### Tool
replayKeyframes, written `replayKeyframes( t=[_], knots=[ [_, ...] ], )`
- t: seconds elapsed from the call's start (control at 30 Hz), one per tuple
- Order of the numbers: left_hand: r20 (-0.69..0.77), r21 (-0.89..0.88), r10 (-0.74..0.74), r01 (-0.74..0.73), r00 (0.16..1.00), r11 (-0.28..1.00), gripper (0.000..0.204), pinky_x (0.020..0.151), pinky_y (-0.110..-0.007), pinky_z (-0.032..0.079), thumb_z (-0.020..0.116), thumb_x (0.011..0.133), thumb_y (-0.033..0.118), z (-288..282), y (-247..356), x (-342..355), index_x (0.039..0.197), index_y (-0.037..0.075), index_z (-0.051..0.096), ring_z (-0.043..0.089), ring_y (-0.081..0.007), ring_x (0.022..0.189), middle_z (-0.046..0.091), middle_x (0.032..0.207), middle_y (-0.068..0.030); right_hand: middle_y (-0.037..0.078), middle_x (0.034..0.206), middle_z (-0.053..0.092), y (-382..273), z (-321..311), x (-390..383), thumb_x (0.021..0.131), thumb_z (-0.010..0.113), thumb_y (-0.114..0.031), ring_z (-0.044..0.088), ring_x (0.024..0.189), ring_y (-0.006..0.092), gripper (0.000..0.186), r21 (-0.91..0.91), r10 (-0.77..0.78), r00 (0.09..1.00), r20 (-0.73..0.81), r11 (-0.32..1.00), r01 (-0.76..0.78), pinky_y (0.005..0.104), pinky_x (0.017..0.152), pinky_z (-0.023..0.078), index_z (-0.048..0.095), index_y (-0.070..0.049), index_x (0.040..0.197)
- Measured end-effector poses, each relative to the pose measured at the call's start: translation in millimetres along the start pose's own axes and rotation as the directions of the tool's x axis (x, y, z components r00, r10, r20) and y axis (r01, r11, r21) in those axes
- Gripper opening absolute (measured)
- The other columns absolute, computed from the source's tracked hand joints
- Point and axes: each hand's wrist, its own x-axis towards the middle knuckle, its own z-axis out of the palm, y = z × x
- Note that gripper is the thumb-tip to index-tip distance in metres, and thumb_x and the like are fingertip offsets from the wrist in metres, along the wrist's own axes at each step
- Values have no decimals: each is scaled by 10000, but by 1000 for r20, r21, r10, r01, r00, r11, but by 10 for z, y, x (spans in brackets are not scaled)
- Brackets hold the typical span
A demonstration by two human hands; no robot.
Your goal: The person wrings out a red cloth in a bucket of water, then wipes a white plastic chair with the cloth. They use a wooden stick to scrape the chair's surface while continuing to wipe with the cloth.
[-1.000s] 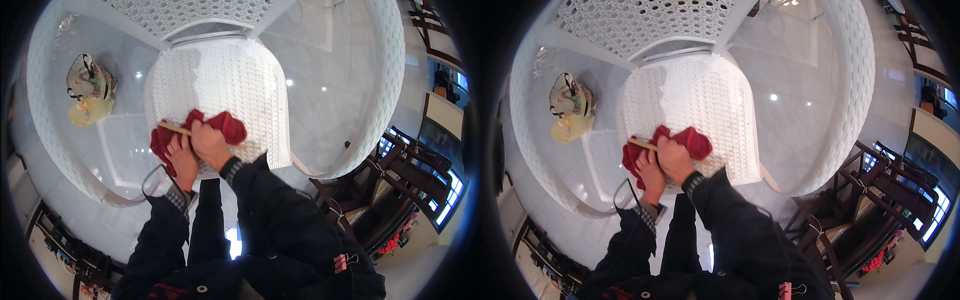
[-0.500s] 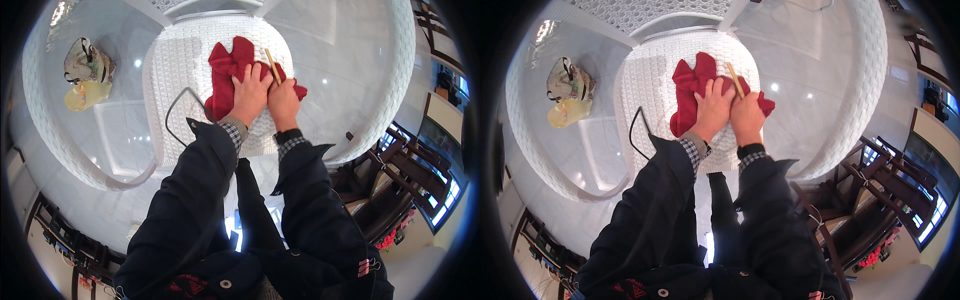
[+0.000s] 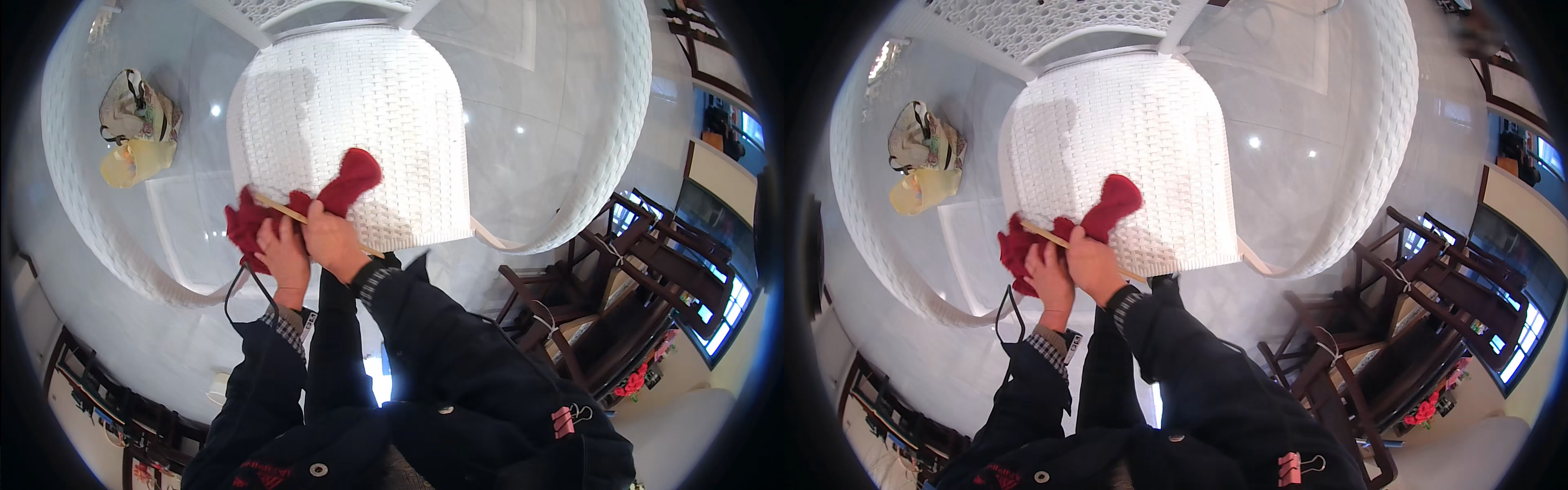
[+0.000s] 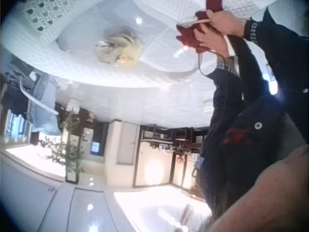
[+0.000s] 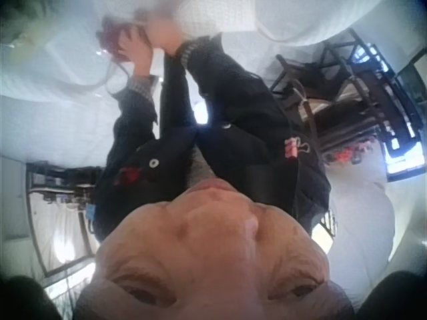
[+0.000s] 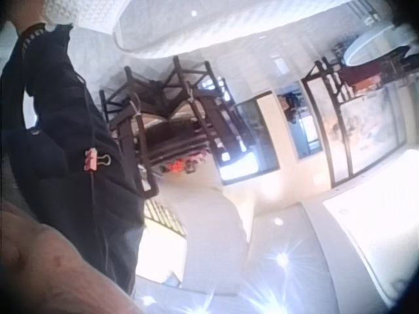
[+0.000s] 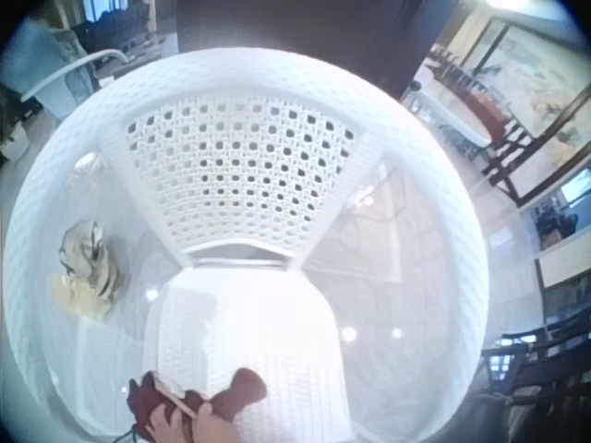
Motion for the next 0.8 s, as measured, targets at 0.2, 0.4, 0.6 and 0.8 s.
replayKeyframes(
  t=[0.2, 0.4, 0.6, 0.8],
  knots=[
    [-122, -43, 71, -77, 990, 996, 483, 932, -731, 338, 610, 928, 317, 81, 482, 342, 1381, 180, 514, 320, -421, 1342, 371, 1445, -174, 237, 813, 674, 198, -400, 275, 972, 547, -317, 669, 724, 429, 299, -64, 141, 989, 35, 988, -139, 538, 633, 522, 466, -31, 1003],
    [-80, -104, 281, -288, 956, 952, 420, 928, -733, 344, 663, 852, 313, 41, 1254, 547, 1239, 163, 599, 365, -422, 1303, 393, 1420, -181, 213, 816, 684, 705, -1177, 188, 954, 606, -364, 665, 729, 411, 355, 118, 333, 918, -213, 942, -314, 478, 673, 529, 596, -11, 988],
    [-256, -37, 164, -179, 953, 983, 395, 901, -761, 357, 666, 794, 303, 60, 943, 804, 1162, 167, 619, 381, -404, 1285, 397, 1407, -144, 61, 995, 624, 977, -1916, -69, 1040, 492, -174, 534, 766, 132, 224, 509, 329, 644, -690, 854, 110, 314, 729, 459, 618, 11, 1042],
    [-328, 45, 239, -237, 914, 970, 419, 909, -802, 329, 644, 804, 327, 279, 827, 818, 1190, 167, 617, 359, -388, 1318, 404, 1400, -136, 18, 916, 544, 1106, -2043, -30, 1066, 466, -205, 472, 660, 65, 298, 483, 333, 583, -741, 867, 119, 233, 572, 432, 616, 21, 1189]
  ],
)
